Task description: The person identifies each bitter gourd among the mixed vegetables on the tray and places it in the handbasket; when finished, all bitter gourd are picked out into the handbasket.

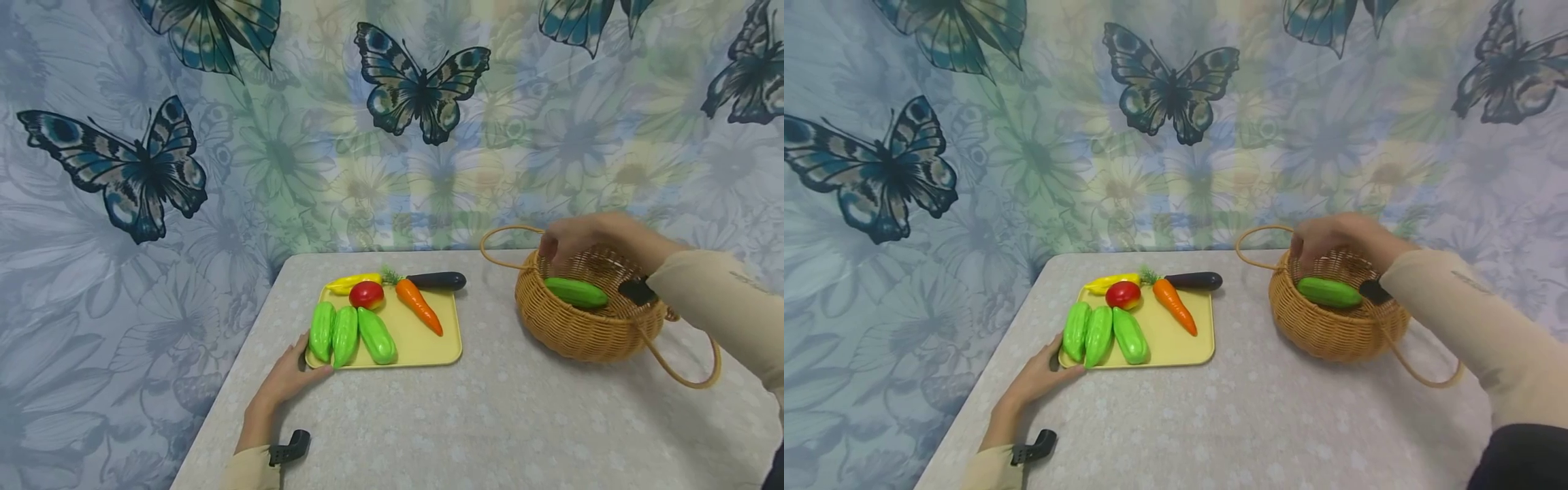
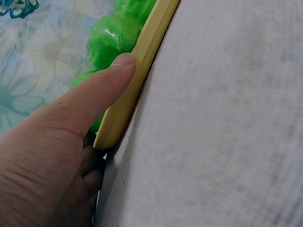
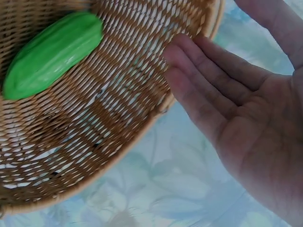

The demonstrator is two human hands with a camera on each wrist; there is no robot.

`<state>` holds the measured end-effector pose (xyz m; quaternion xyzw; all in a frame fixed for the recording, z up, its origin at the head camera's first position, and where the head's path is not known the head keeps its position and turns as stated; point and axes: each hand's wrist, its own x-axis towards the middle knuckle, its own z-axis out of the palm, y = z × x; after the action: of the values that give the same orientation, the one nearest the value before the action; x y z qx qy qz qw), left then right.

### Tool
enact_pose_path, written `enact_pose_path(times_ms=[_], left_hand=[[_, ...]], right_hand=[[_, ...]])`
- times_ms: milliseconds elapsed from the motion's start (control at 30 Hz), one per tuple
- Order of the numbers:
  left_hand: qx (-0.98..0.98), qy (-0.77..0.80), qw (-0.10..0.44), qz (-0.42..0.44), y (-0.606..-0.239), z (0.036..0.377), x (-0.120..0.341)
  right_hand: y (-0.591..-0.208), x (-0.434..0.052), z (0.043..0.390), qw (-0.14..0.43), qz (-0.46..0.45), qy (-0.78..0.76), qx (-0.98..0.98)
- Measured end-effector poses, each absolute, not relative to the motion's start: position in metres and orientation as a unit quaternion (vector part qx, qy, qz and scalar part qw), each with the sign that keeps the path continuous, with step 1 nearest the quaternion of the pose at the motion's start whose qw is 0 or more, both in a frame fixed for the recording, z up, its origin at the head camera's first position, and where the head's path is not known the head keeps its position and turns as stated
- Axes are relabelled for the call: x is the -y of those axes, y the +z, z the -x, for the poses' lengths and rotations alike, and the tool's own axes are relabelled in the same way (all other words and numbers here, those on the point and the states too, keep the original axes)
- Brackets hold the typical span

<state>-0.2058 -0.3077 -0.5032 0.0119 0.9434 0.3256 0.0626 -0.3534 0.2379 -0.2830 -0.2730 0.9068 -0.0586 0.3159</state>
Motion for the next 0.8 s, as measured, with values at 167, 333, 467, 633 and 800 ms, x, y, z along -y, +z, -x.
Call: enact_pose_path(times_ms=[167,333,467,633,800], left_hand=[[-0.942,0.33,0.052,-0.024,-0.505,0.206,0.306],[-0.943,0.326,0.064,-0.016,-0.503,0.206,0.306],[-0.944,0.322,0.072,-0.011,-0.501,0.206,0.307],[-0.945,0.318,0.075,-0.013,-0.502,0.204,0.309],[-0.945,0.318,0.076,-0.013,-0.501,0.204,0.308]], right_hand=[[-0.274,-0.228,0.348,0.319,0.254,-0.048,-0.912],[-0.268,-0.215,0.347,0.317,0.255,-0.058,-0.912],[-0.267,-0.192,0.343,0.321,0.255,-0.067,-0.91],[-0.274,-0.155,0.344,0.327,0.271,-0.06,-0.904],[-0.283,-0.126,0.345,0.339,0.29,-0.072,-0.892]])
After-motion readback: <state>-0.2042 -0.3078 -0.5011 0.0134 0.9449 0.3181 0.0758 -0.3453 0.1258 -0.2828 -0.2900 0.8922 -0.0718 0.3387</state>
